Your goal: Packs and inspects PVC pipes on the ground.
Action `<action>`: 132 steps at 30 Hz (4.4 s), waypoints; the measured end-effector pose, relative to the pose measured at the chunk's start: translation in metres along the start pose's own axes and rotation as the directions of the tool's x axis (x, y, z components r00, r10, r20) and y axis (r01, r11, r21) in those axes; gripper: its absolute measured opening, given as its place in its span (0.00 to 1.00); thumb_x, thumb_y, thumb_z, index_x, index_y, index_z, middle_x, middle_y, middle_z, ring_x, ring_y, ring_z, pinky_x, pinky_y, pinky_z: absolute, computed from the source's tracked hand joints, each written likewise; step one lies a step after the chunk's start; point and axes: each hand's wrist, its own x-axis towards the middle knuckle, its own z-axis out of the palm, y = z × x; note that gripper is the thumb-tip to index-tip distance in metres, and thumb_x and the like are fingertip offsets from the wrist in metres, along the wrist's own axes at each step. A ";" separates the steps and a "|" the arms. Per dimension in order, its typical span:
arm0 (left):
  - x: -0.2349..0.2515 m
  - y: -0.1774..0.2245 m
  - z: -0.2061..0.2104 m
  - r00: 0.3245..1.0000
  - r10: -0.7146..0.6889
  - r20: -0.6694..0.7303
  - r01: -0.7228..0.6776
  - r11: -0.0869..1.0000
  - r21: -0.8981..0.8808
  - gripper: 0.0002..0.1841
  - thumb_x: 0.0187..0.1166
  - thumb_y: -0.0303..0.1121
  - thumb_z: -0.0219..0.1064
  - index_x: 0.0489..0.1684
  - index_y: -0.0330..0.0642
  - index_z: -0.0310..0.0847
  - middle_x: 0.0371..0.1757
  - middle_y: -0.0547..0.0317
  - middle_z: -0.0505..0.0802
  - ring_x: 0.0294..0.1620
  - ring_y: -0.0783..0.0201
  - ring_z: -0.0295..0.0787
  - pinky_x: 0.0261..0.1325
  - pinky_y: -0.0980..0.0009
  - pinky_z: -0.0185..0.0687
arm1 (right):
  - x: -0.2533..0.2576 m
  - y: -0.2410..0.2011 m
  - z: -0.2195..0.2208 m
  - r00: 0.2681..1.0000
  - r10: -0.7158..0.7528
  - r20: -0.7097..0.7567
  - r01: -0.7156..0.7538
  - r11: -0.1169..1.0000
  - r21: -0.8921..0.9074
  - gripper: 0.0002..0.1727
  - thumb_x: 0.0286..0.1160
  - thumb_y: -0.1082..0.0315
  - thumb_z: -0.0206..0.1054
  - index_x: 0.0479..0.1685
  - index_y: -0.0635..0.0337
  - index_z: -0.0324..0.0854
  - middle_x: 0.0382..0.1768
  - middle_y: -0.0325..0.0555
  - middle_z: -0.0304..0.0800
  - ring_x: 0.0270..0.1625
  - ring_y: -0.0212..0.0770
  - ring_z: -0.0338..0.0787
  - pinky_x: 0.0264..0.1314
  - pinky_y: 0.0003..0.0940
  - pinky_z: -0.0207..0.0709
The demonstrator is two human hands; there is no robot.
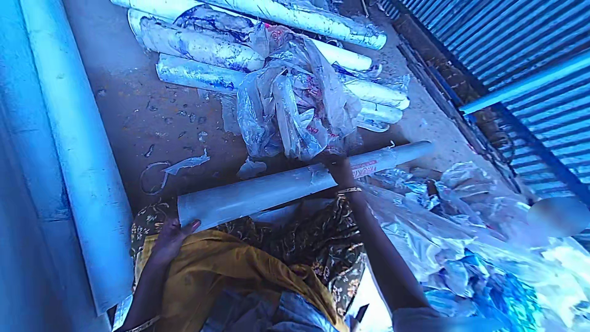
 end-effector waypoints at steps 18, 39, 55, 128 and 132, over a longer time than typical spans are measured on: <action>-0.005 0.100 0.008 0.795 0.448 0.409 -0.592 0.717 0.368 0.14 0.72 0.39 0.76 0.50 0.42 0.89 0.52 0.81 0.94 0.62 0.97 0.81 0.70 0.89 0.77 | -0.109 0.015 0.005 0.791 0.100 -0.603 0.222 0.872 0.437 0.21 0.76 0.74 0.63 0.64 0.82 0.76 0.41 0.50 0.90 0.40 0.19 0.86 0.48 0.16 0.80; -0.070 0.080 0.001 0.739 0.380 0.557 -0.661 0.569 0.488 0.16 0.79 0.33 0.68 0.35 0.23 0.92 0.39 0.30 0.95 0.46 0.43 0.95 0.62 0.60 0.84 | 0.009 -0.030 -0.085 0.995 -0.078 -0.067 0.033 0.860 -0.509 0.12 0.85 0.72 0.62 0.49 0.76 0.85 0.52 0.78 0.87 0.62 0.77 0.85 0.64 0.75 0.71; -0.087 0.084 -0.004 0.672 0.359 0.647 -0.739 0.385 0.553 0.12 0.76 0.32 0.66 0.36 0.31 0.92 0.37 0.38 0.97 0.43 0.44 0.98 0.54 0.56 0.88 | -0.036 -0.053 -0.053 0.739 -0.168 0.653 0.405 0.885 -0.231 0.16 0.86 0.71 0.63 0.60 0.77 0.83 0.55 0.71 0.88 0.59 0.62 0.87 0.70 0.57 0.73; 0.025 0.074 0.078 0.912 0.220 0.345 -0.396 0.267 0.878 0.47 0.60 0.65 0.78 0.81 0.46 0.77 0.82 0.37 0.79 0.88 0.32 0.65 0.83 0.18 0.26 | 0.002 -0.026 0.006 0.601 -0.360 0.714 0.704 0.660 -0.260 0.17 0.87 0.76 0.55 0.66 0.79 0.79 0.64 0.76 0.84 0.71 0.71 0.82 0.80 0.60 0.67; 0.050 0.078 0.153 0.878 -0.368 0.306 -0.310 0.049 0.949 0.48 0.66 0.52 0.83 0.89 0.45 0.66 0.76 0.32 0.81 0.84 0.33 0.68 0.85 0.23 0.14 | -0.006 -0.032 0.001 0.628 -0.281 0.725 0.702 0.606 -0.374 0.18 0.87 0.77 0.54 0.69 0.75 0.78 0.66 0.73 0.83 0.73 0.70 0.80 0.80 0.62 0.66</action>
